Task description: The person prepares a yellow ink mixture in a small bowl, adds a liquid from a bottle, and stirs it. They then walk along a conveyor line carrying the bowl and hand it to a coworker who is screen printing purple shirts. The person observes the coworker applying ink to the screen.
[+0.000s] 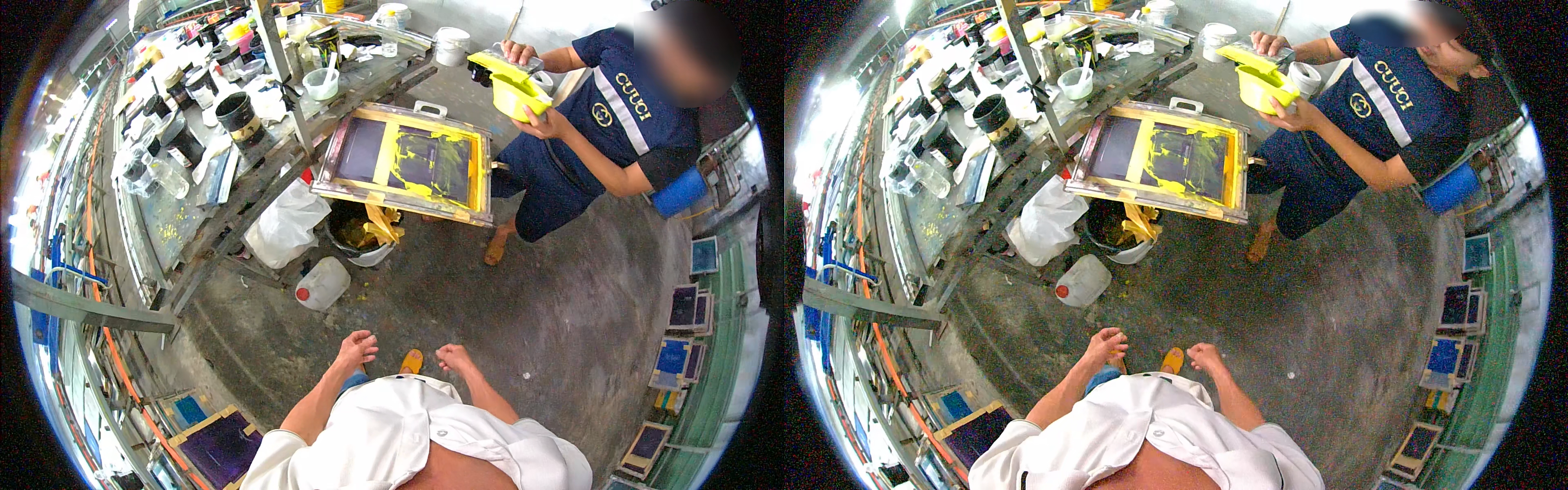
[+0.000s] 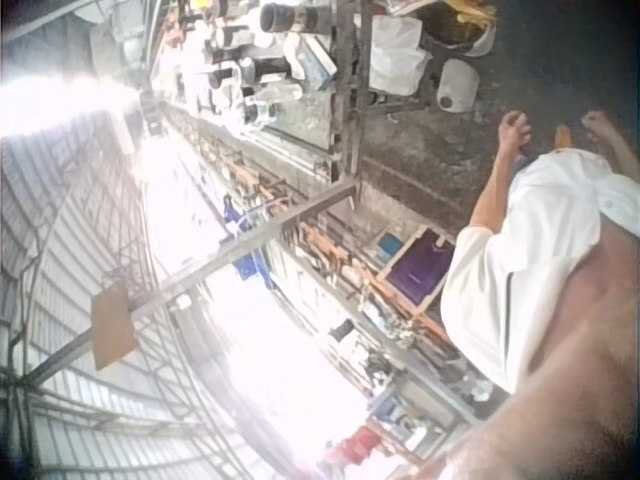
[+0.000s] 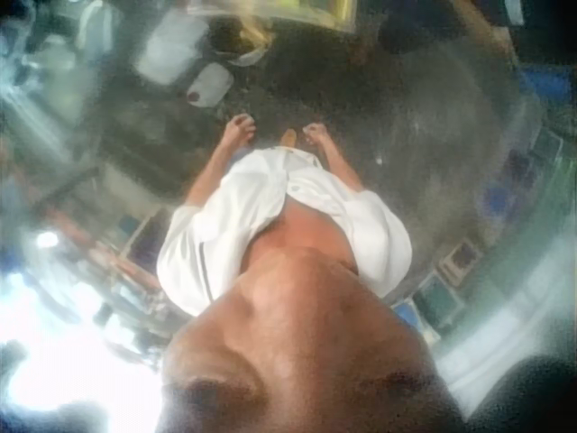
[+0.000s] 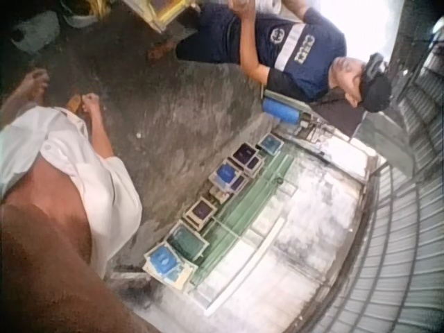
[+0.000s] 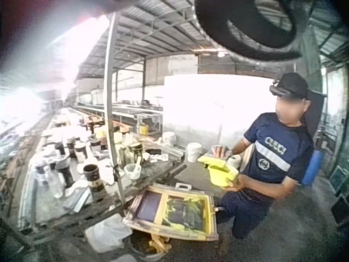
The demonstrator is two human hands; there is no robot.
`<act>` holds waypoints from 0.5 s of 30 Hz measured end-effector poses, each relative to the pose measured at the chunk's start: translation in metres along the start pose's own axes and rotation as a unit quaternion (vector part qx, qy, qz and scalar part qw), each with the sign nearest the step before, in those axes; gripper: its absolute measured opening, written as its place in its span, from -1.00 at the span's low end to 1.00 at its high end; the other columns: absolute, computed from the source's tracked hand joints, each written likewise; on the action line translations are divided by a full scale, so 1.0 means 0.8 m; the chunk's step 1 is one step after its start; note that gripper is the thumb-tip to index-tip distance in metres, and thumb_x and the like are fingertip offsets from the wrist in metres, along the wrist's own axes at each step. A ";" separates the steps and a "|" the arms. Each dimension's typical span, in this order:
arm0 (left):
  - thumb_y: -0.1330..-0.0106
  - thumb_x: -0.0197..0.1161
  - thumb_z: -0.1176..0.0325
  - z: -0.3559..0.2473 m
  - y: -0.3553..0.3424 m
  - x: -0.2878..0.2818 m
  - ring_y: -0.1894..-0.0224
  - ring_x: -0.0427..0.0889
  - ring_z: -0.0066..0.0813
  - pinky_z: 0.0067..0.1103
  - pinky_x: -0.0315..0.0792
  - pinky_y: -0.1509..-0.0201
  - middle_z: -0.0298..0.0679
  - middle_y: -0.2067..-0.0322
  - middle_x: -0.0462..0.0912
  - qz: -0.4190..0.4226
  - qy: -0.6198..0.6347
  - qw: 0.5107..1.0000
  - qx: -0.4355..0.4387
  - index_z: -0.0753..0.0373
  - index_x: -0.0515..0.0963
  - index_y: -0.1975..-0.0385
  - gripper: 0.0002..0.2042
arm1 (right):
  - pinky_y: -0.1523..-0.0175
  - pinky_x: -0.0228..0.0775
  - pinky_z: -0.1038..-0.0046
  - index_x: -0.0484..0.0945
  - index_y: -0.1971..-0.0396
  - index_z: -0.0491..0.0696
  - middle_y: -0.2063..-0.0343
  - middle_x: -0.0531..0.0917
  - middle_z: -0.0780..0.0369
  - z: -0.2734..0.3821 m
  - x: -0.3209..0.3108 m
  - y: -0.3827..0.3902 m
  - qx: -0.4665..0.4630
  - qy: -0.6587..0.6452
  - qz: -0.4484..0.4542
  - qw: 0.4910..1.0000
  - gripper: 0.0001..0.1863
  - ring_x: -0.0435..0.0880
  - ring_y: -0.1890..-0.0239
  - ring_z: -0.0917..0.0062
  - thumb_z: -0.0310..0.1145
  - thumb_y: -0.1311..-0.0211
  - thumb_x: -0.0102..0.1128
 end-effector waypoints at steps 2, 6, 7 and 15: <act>-0.32 0.26 0.21 0.004 -0.004 -0.002 0.09 0.61 -0.42 -0.47 0.56 0.09 -0.20 -0.03 0.52 0.000 0.002 1.000 -0.002 0.27 0.31 -0.19 -0.49 | 0.45 0.51 0.58 0.61 0.26 -0.12 0.43 0.66 0.31 0.005 0.000 0.003 0.004 0.008 -0.001 1.000 -0.78 0.63 0.49 0.66 -0.26 -0.25 0.23; -0.31 0.28 0.18 -0.019 -0.004 0.022 0.07 0.61 -0.41 -0.47 0.56 0.07 -0.18 -0.05 0.52 0.020 -0.003 1.000 0.005 0.26 0.31 -0.19 -0.47 | 0.46 0.50 0.58 0.62 0.28 -0.13 0.45 0.65 0.31 0.013 -0.004 0.002 0.001 0.008 -0.009 1.000 -0.78 0.62 0.51 0.66 -0.27 -0.25 0.23; -0.31 0.28 0.18 -0.027 -0.003 0.031 0.06 0.61 -0.40 -0.46 0.55 0.05 -0.17 -0.06 0.51 0.028 -0.006 1.000 0.010 0.26 0.30 -0.20 -0.47 | 0.47 0.50 0.58 0.62 0.28 -0.13 0.46 0.65 0.31 0.014 -0.005 -0.001 -0.009 0.006 -0.006 1.000 -0.78 0.62 0.51 0.67 -0.27 -0.24 0.23; -0.36 0.22 0.12 -0.070 -0.017 0.123 0.00 0.57 -0.34 -0.38 0.50 -0.04 -0.16 -0.07 0.48 0.140 0.040 0.989 0.008 0.26 0.24 -0.25 -0.44 | 0.48 0.46 0.61 0.59 0.31 -0.12 0.51 0.62 0.30 0.030 -0.009 0.003 -0.022 -0.029 -0.016 0.999 -0.80 0.57 0.53 0.67 -0.28 -0.24 0.24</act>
Point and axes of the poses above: each hand's wrist, its own y-axis away from the middle knuckle, its own x-axis out of the palm, z = x × y, the point moved 10 cm from there along -y, towards the middle knuckle
